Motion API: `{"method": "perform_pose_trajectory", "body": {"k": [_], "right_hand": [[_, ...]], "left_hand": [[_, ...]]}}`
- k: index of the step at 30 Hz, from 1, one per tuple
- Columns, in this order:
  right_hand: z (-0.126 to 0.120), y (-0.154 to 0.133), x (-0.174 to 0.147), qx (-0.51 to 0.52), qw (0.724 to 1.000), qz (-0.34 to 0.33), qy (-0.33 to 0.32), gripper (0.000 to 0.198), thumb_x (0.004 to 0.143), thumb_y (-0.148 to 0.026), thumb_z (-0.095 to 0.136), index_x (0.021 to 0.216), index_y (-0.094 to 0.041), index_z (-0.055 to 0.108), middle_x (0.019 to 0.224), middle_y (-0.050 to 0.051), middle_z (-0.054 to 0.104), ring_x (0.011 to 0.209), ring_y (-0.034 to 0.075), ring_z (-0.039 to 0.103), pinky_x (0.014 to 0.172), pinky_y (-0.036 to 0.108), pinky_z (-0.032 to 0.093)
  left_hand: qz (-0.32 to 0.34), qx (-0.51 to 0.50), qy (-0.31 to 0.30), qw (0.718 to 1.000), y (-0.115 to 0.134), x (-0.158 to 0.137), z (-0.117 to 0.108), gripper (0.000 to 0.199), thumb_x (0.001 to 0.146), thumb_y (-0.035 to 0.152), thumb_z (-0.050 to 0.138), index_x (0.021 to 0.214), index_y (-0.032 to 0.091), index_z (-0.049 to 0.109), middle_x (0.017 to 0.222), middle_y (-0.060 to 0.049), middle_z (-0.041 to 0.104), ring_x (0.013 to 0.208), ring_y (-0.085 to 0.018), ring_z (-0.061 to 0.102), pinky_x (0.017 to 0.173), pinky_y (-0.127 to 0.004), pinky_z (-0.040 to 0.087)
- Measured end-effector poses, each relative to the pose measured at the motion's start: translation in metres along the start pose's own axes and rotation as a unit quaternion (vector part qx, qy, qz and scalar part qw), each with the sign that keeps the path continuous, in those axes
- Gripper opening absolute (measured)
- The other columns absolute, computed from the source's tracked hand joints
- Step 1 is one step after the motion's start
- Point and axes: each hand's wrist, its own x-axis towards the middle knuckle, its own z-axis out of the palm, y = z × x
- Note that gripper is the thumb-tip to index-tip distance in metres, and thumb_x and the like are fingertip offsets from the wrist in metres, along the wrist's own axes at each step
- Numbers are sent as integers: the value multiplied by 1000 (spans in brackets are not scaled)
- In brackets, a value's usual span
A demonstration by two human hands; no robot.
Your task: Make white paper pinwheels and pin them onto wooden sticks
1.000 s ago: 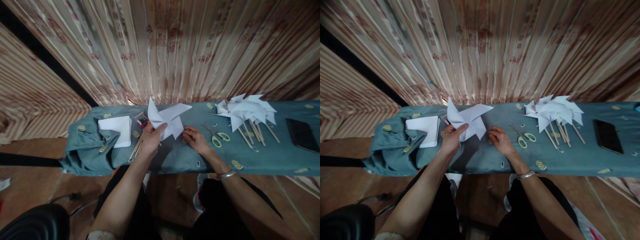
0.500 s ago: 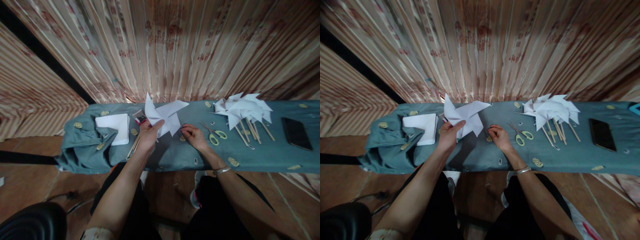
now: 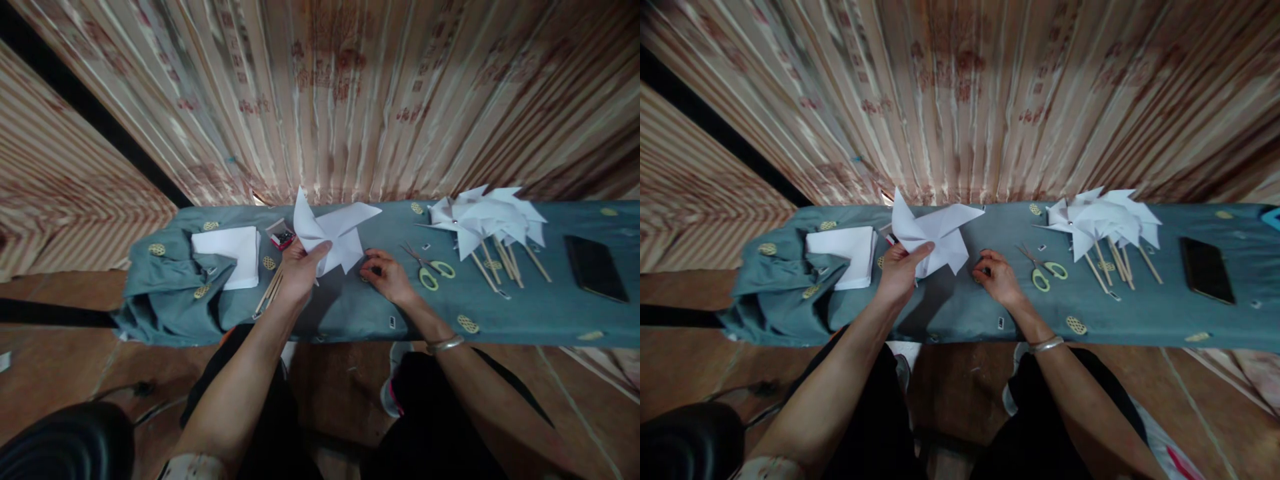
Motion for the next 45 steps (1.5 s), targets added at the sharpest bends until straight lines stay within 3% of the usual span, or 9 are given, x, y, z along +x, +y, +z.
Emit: {"method": "perform_pose_trajectory", "body": {"k": [13, 18, 21, 24, 30, 45], "right_hand": [[-1, -11, -9, 14, 1000, 9, 23, 7, 76, -24, 64, 69, -23, 66, 124, 12, 67, 122, 30, 61, 106, 50, 44], [-40, -28, -11, 86, 991, 14, 105, 15, 76, -38, 69, 72, -23, 68, 127, 11, 67, 115, 30, 65, 108, 54, 42], [-67, -54, -17, 122, 981, -3, 149, 18, 78, -41, 72, 74, -23, 69, 135, 10, 63, 122, 29, 62, 111, 53, 39], [-78, -85, -24, 118, 979, -24, 166, 15, 79, -38, 73, 77, -23, 70, 142, 9, 58, 131, 29, 55, 114, 54, 35], [-71, -114, -33, 72, 979, -57, 184, 15, 84, -36, 70, 77, -23, 68, 152, 6, 49, 140, 29, 47, 120, 54, 29], [-59, -111, -35, 62, 976, -28, 206, 18, 86, -42, 68, 81, -25, 71, 160, 3, 39, 148, 30, 36, 124, 52, 23]], "left_hand": [[-13, -9, -6, 1000, -6, -1, 6, 29, 49, 32, 90, 68, 17, 75, 69, 0, 74, 61, -14, 63, 64, -27, 50], [-10, -31, -32, 999, -9, -2, 13, 27, 50, 29, 89, 70, 17, 76, 68, 0, 74, 61, -14, 64, 64, -27, 51], [-20, -34, -45, 998, -14, -5, 22, 24, 52, 26, 88, 69, 16, 75, 67, -1, 74, 60, -14, 63, 65, -27, 50], [-32, -57, -41, 997, -17, -11, 33, 25, 50, 26, 89, 68, 16, 75, 68, -1, 74, 60, -14, 64, 65, -27, 51], [-50, -94, -44, 993, -19, -20, 47, 28, 48, 26, 91, 68, 15, 75, 68, -2, 74, 59, -13, 64, 63, -27, 51], [-57, -76, -55, 994, -29, -27, 59, 16, 58, 21, 84, 67, 15, 73, 67, 0, 72, 60, -12, 60, 63, -25, 46]]}}
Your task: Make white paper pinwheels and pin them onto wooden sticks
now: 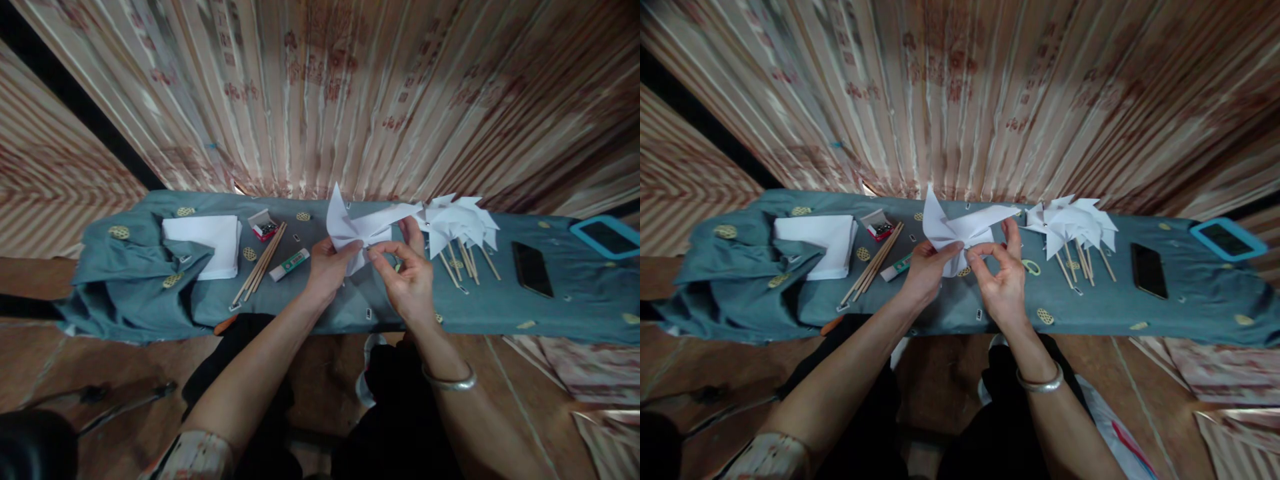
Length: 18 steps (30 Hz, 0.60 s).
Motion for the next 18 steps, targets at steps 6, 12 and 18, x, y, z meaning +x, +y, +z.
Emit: {"method": "perform_pose_trajectory", "body": {"k": [6, 12, 18], "right_hand": [[2, 9, 0, 13, 1000, 12, 2, 25, 87, -48, 67, 84, -23, 71, 156, 6, 43, 145, 31, 41, 122, 53, 28], [3, 12, 2, 8, 1000, 24, 0, 24, 86, -47, 68, 86, -24, 73, 157, 5, 41, 147, 31, 39, 122, 51, 29], [2, 11, 3, 35, 999, 41, 5, 23, 83, -47, 71, 85, -24, 73, 156, 5, 44, 146, 31, 41, 121, 49, 30]], "left_hand": [[-3, 14, -5, 1000, -4, 1, 0, 16, 60, 23, 83, 69, 14, 73, 69, -1, 72, 63, -14, 61, 66, -26, 48], [8, 9, -27, 1000, -5, 0, -1, 15, 59, 22, 82, 70, 14, 74, 68, 0, 72, 62, -13, 61, 65, -25, 47], [10, 26, -30, 999, -6, 0, -1, 14, 60, 22, 81, 71, 14, 75, 70, -1, 73, 64, -14, 62, 66, -25, 48]]}}
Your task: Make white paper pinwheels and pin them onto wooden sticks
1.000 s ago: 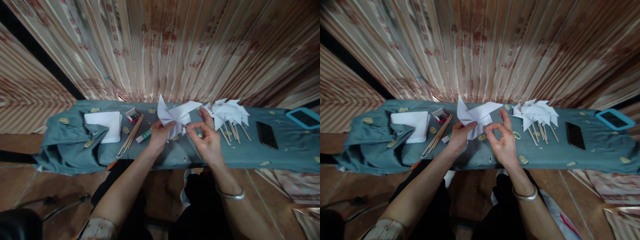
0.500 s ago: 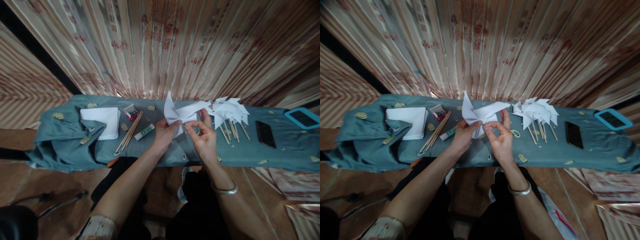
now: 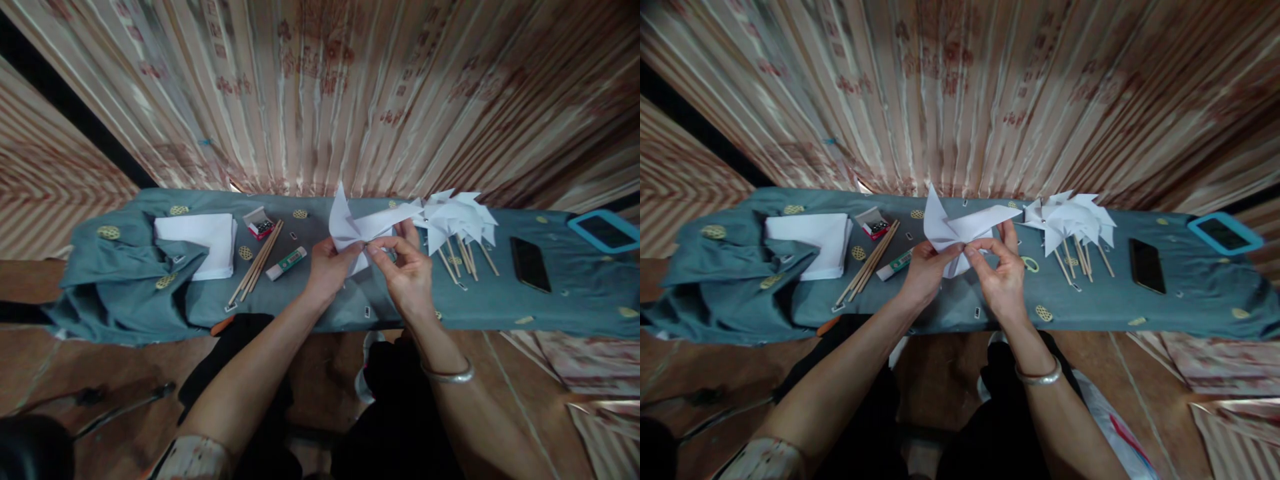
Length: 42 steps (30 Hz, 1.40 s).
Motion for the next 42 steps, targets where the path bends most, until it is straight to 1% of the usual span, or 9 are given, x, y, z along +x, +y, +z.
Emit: {"method": "perform_pose_trajectory", "body": {"k": [9, 16, 19, 24, 29, 34, 36, 39, 42], "right_hand": [[-1, -2, 0, 7, 1000, -1, -4, 23, 84, -47, 71, 83, -24, 72, 153, 5, 47, 144, 31, 43, 121, 52, 29], [-5, -1, 0, 15, 1000, -13, -18, 19, 86, -43, 68, 84, -24, 69, 155, 6, 45, 144, 30, 43, 121, 54, 30], [-6, 0, -1, 26, 999, -7, -22, 18, 85, -41, 69, 83, -23, 68, 155, 8, 46, 144, 30, 43, 121, 55, 29], [-6, 3, -3, 24, 999, -7, -34, 20, 84, -43, 69, 82, -23, 68, 155, 8, 47, 143, 31, 45, 119, 56, 30], [-4, 3, -5, -19, 999, -31, -39, 17, 84, -41, 69, 81, -24, 70, 157, 4, 43, 144, 31, 43, 121, 54, 29], [-10, 0, -2, -32, 998, -44, -41, 16, 84, -40, 69, 80, -25, 70, 154, 4, 47, 142, 30, 45, 121, 53, 29], [-17, 6, 3, -9, 999, -32, -25, 15, 83, -39, 70, 79, -24, 70, 150, 6, 51, 140, 30, 48, 120, 55, 30], [-32, 29, 13, 7, 1000, 4, -10, 16, 79, -39, 72, 76, -23, 69, 146, 7, 55, 136, 31, 52, 117, 57, 33], [-41, 57, 18, -67, 992, 40, -96, 13, 71, -34, 76, 70, -22, 70, 141, 10, 59, 132, 35, 55, 115, 59, 34]], "left_hand": [[9, 21, -2, 1000, -1, 0, -1, 12, 61, 20, 82, 70, 15, 75, 69, 0, 73, 64, -13, 62, 66, -25, 47], [-83, -85, 27, 993, 3, 3, -4, 29, 51, 24, 91, 74, 14, 75, 75, -4, 76, 65, -16, 67, 71, -29, 52], [-97, -110, 31, 989, 4, 6, -7, 33, 47, 22, 93, 74, 13, 75, 73, -3, 76, 64, -15, 67, 72, -29, 53], [-105, -98, 54, 988, 5, 8, -11, 29, 48, 20, 91, 70, 13, 74, 71, -3, 75, 61, -15, 67, 70, -29, 53], [-111, -90, 42, 989, 3, 3, -10, 33, 47, 21, 91, 73, 12, 73, 71, -4, 75, 61, -15, 67, 73, -31, 53], [-102, -80, 45, 991, -1, 3, -11, 32, 47, 22, 91, 72, 12, 74, 71, -4, 75, 61, -16, 66, 71, -31, 53], [-94, -82, 54, 991, 0, 7, -13, 33, 45, 23, 92, 71, 13, 73, 70, -4, 75, 61, -16, 67, 69, -31, 53], [-77, -80, 64, 992, 4, 13, -19, 33, 44, 24, 92, 70, 14, 73, 70, -3, 75, 63, -17, 68, 70, -31, 55], [-55, -70, 72, 993, 10, 20, -28, 34, 45, 25, 92, 71, 15, 73, 71, -4, 76, 70, -20, 71, 74, -32, 56]]}}
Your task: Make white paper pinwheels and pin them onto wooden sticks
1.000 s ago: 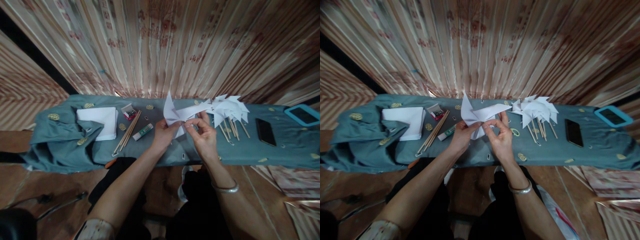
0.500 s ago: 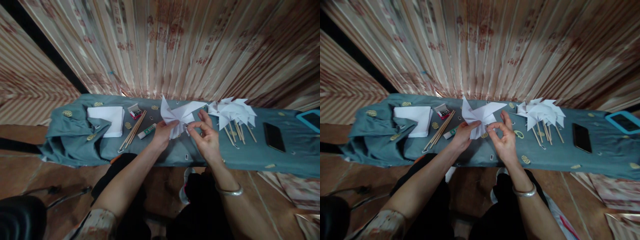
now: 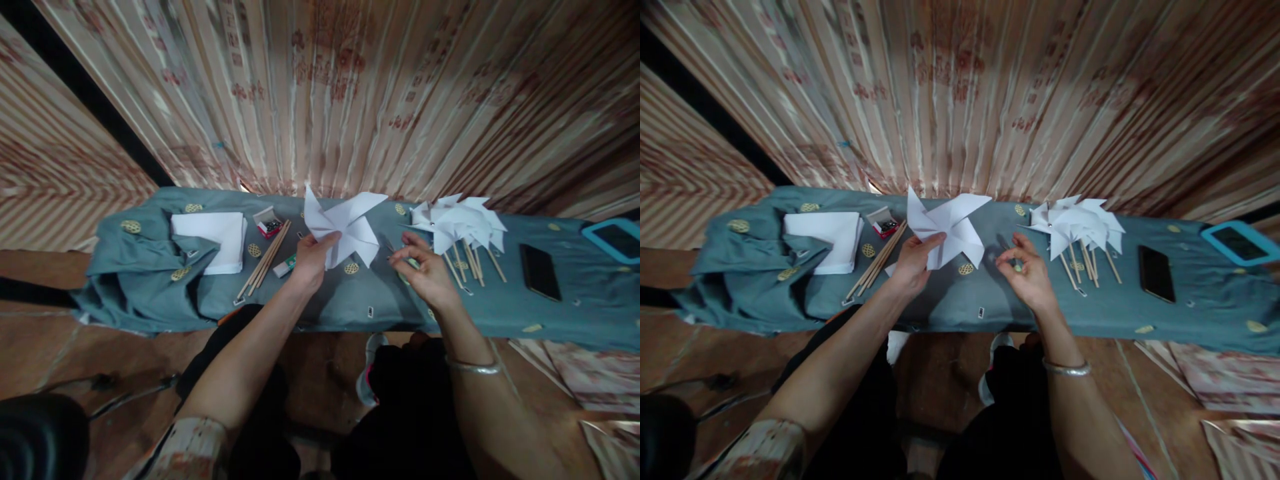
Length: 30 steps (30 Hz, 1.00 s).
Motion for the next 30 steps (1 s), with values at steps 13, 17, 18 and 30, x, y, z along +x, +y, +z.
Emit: {"method": "perform_pose_trajectory", "body": {"k": [13, 17, 18, 30], "right_hand": [[31, 37, -13, -117, 968, -27, -219, 6, 72, -19, 69, 72, -23, 73, 144, 6, 59, 141, 34, 48, 113, 55, 41], [30, 38, -16, -152, 968, -32, -197, 3, 74, -22, 71, 76, -22, 73, 144, 10, 58, 136, 36, 52, 112, 55, 41], [30, 37, -17, -164, 968, -36, -189, 6, 74, -23, 72, 79, -22, 73, 142, 12, 58, 134, 36, 55, 111, 55, 42], [37, 26, -29, -241, 942, -145, -186, 19, 89, -21, 58, 92, -21, 77, 97, 10, 76, 93, 25, 71, 89, 39, 54]], "left_hand": [[57, 22, -30, 998, 9, 3, -17, 40, 45, 28, 92, 78, 16, 72, 73, -2, 75, 72, -20, 71, 75, -32, 54], [53, 24, -31, 998, 8, 2, -18, 35, 47, 26, 90, 74, 15, 72, 71, -2, 75, 69, -19, 70, 73, -31, 53], [50, 24, -29, 998, 8, 2, -18, 33, 47, 25, 89, 74, 15, 72, 71, -2, 75, 68, -19, 69, 72, -30, 52], [5, 27, -4, 1000, 1, -3, -7, 24, 51, 19, 87, 69, 14, 73, 68, -3, 74, 64, -16, 66, 67, -29, 50]]}}
